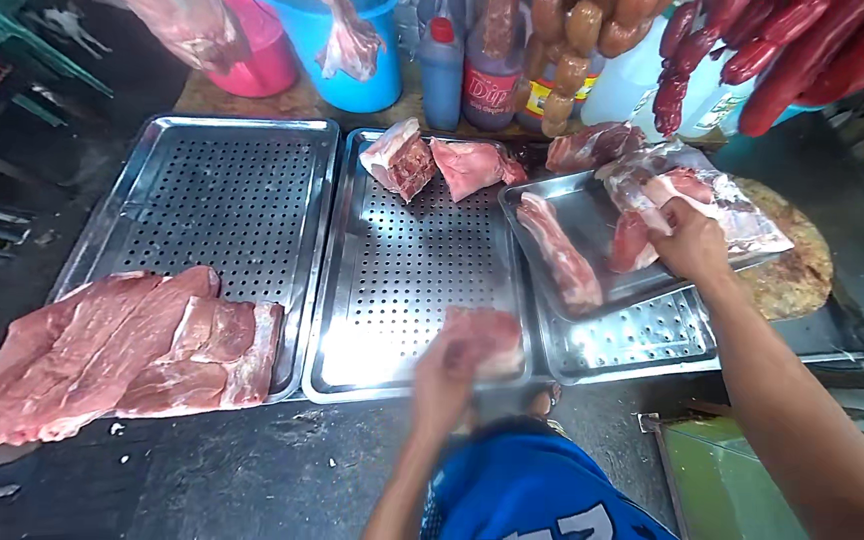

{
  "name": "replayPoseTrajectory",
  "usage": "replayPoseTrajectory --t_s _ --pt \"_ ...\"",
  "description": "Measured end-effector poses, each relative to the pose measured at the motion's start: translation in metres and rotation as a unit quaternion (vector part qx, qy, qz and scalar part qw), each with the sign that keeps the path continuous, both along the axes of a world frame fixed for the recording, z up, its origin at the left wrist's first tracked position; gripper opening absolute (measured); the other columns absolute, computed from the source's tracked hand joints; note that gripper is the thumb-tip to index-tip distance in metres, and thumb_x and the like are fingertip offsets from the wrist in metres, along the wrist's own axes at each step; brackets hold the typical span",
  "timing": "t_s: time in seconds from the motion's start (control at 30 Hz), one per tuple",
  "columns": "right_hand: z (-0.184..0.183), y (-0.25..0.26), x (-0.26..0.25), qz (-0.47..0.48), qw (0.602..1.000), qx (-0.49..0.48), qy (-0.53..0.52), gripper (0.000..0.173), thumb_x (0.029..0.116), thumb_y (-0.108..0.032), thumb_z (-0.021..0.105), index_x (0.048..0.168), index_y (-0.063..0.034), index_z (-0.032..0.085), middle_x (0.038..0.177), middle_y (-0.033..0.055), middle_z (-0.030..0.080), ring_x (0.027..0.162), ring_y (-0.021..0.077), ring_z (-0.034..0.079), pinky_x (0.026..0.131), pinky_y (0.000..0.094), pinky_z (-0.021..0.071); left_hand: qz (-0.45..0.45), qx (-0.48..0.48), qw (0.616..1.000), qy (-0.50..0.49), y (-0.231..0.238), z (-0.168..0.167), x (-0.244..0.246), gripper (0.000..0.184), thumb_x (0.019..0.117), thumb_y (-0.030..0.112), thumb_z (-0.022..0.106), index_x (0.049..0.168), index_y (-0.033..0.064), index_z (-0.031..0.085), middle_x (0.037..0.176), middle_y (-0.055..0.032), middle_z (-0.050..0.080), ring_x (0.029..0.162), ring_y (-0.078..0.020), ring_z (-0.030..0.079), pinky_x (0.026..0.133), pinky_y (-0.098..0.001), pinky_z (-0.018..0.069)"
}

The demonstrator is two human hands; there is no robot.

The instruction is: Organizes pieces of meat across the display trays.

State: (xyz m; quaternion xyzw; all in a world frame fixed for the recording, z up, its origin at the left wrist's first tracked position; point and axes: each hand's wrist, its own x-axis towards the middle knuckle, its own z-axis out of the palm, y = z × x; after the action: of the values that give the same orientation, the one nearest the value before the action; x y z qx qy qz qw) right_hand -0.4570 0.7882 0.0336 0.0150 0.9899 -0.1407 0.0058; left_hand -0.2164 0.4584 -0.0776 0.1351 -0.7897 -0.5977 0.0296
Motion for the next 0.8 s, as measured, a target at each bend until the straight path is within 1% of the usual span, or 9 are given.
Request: replayPoseTrajectory --t_s 0.07,0.13,0.23,0.3,0.37,0.47,0.6,0.73,0.8 --pt "0.021 -0.018 0.018 0.023 0.99 -0.139 0.032 0.028 0.0941 -0.019 0.074 0.112 -0.0051 0.059 0.091 0.0187 0.069 0.078 0.0358 0.068 0.07 0.0606 0.0539 -0.057 0.113 0.992 -0.002 0.021 0.012 -0.003 0.023 0.0972 0.011 0.067 0.119 0.0028 0.068 0.109 -0.0063 0.074 0.094 -0.0127 0.072 0.085 -0.0317 0.0618" --pt "0.034 -0.042 0.04 0.048 0.947 -0.316 0.043 0.032 0.0932 -0.013 0.075 0.116 -0.0067 0.054 0.094 0.0102 0.07 0.072 0.0204 0.072 0.064 0.0414 0.0638 -0.114 0.239 0.964 -0.027 0.042 0.024 -0.013 0.033 0.0994 0.012 0.065 0.13 0.0006 0.062 0.119 -0.0095 0.072 0.099 -0.0174 0.073 0.087 -0.0348 0.0627" --pt "0.036 -0.09 0.077 0.059 0.86 -0.506 0.028 0.046 0.0913 0.0 0.069 0.13 -0.0091 0.046 0.104 0.0082 0.068 0.082 0.0183 0.073 0.069 0.0381 0.0659 -0.147 0.433 0.888 -0.048 0.052 0.036 -0.034 0.058 0.1037 0.028 0.058 0.151 -0.0009 0.041 0.137 -0.015 0.064 0.112 -0.025 0.069 0.092 -0.0403 0.0594" --pt "0.017 -0.119 0.103 0.085 0.848 -0.522 0.016 0.06 0.0881 0.001 0.068 0.14 -0.0087 0.04 0.111 0.0088 0.068 0.089 0.0166 0.073 0.074 0.0361 0.0648 -0.101 0.494 0.864 -0.003 0.038 0.041 -0.044 0.061 0.1046 0.04 0.053 0.147 -0.0021 0.041 0.129 -0.0159 0.068 0.106 -0.0243 0.071 0.088 -0.0387 0.0603" --pt "-0.017 -0.144 0.129 0.113 0.854 -0.508 -0.008 0.066 0.0854 0.0 0.069 0.146 -0.0041 0.043 0.121 0.0128 0.067 0.096 0.0169 0.071 0.079 0.0351 0.0634 0.005 0.448 0.894 0.011 0.013 0.043 -0.049 0.038 0.1074 0.026 0.048 0.132 -0.0029 0.052 0.105 -0.0133 0.072 0.091 -0.021 0.073 0.082 -0.0386 0.0627" --pt "-0.078 -0.164 0.158 0.115 0.872 -0.464 -0.103 0.042 0.0908 -0.008 0.07 0.132 -0.0009 0.061 0.115 0.0119 0.071 0.091 0.0147 0.072 0.078 0.0323 0.0629 0.068 0.271 0.959 -0.036 -0.025 0.013 -0.049 0.033 0.0944 0.006 0.071 0.124 -0.0042 0.061 0.106 -0.0136 0.073 0.096 -0.0203 0.073 0.087 -0.0396 0.0619" --pt "-0.136 -0.158 0.164 0.091 0.888 -0.408 -0.192 0.039 0.0937 -0.014 0.068 0.131 -0.0061 0.065 0.113 0.0111 0.072 0.087 0.017 0.073 0.078 0.0361 0.0632 -0.056 0.193 0.974 -0.109 -0.041 -0.025 -0.038 0.047 0.0912 0.009 0.076 0.134 -0.0007 0.057 0.119 -0.0124 0.071 0.107 -0.0188 0.071 0.096 -0.0375 0.0603" --pt "-0.142 -0.149 0.162 0.092 0.909 -0.356 -0.198 0.035 0.0966 -0.021 0.067 0.13 -0.0105 0.067 0.106 0.0079 0.074 0.076 0.0142 0.07 0.073 0.0345 0.0613 -0.072 0.069 0.983 -0.155 -0.041 -0.036 -0.033 0.042 0.0886 0.018 0.08 0.126 0.0046 0.065 0.111 -0.0061 0.074 0.099 -0.0131 0.073 0.093 -0.0345 0.0603" --pt "-0.143 -0.147 0.163 0.096 0.917 -0.334 -0.197 0.034 0.0966 -0.023 0.067 0.129 -0.0119 0.068 0.1 0.0066 0.074 0.07 0.0128 0.067 0.069 0.0334 0.0593 -0.07 -0.016 0.981 -0.181 -0.04 -0.039 -0.031 0.042 0.0883 0.023 0.079 0.125 0.0078 0.068 0.111 -0.0062 0.074 0.102 -0.0148 0.071 0.096 -0.0384 0.0564"
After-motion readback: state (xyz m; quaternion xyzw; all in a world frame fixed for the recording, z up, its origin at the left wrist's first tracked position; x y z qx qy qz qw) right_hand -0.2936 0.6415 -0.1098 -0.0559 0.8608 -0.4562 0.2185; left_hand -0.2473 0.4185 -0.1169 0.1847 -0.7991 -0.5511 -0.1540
